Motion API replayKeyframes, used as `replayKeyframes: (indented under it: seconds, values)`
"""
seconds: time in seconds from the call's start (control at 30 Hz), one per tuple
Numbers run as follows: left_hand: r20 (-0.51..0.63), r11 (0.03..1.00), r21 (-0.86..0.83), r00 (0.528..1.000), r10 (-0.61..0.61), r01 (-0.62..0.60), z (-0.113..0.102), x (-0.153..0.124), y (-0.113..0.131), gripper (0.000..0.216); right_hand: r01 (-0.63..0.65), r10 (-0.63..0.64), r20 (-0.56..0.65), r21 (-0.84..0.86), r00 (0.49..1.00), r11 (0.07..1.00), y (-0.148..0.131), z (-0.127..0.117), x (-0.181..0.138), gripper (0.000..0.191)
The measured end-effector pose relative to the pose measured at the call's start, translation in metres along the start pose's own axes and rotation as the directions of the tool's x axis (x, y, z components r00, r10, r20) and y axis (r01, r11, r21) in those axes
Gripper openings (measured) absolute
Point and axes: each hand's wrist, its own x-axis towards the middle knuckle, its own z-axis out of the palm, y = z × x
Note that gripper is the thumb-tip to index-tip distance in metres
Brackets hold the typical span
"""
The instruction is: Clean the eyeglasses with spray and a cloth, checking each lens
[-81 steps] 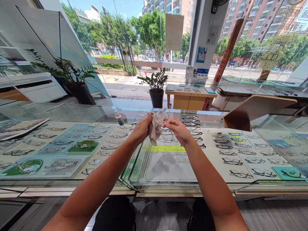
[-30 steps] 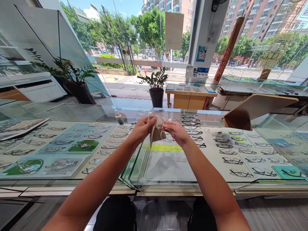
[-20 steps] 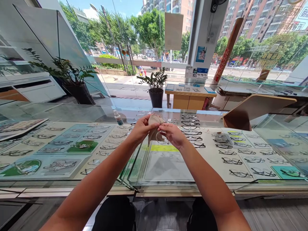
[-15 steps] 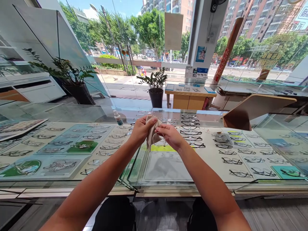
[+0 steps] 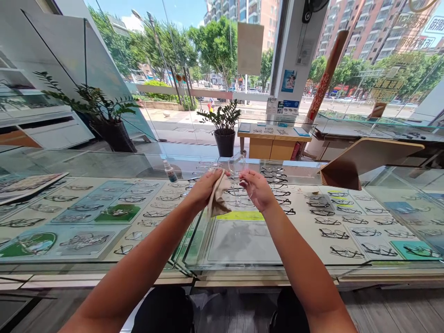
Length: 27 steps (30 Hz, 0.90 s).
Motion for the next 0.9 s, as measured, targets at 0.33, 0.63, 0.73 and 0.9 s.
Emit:
replayKeyframes:
  seconds: [0.33,0.63,0.73,0.9]
  values:
    - [0.56,0.738,0.672,0.699,-0.446,-0.068,0.022,-0.033,-0.025,0.041,0.067,-0.069,0.034,0.041,0.997,0.997,-0.014,-0.015,0.004,0.022]
    - [0.48,0.463,0.722,0.854,0.201,-0.514,0.017,-0.022,-0.022,0.029,0.063,-0.066,0.057,0.051,0.996,0.997,-0.017,-0.016,0.003,0.021]
    - [0.397,0.468,0.731,0.867,0.301,-0.497,0.009,-0.017,-0.015,0.035,0.063,-0.065,0.079,0.02,0.995,0.998,-0.018,-0.017,0.003,0.021]
    - [0.29,0.451,0.744,0.846,0.448,-0.494,0.0,-0.01,-0.012,0.036,0.049,-0.044,0.127,-0.038,0.991,0.998,-0.02,-0.019,0.003,0.022]
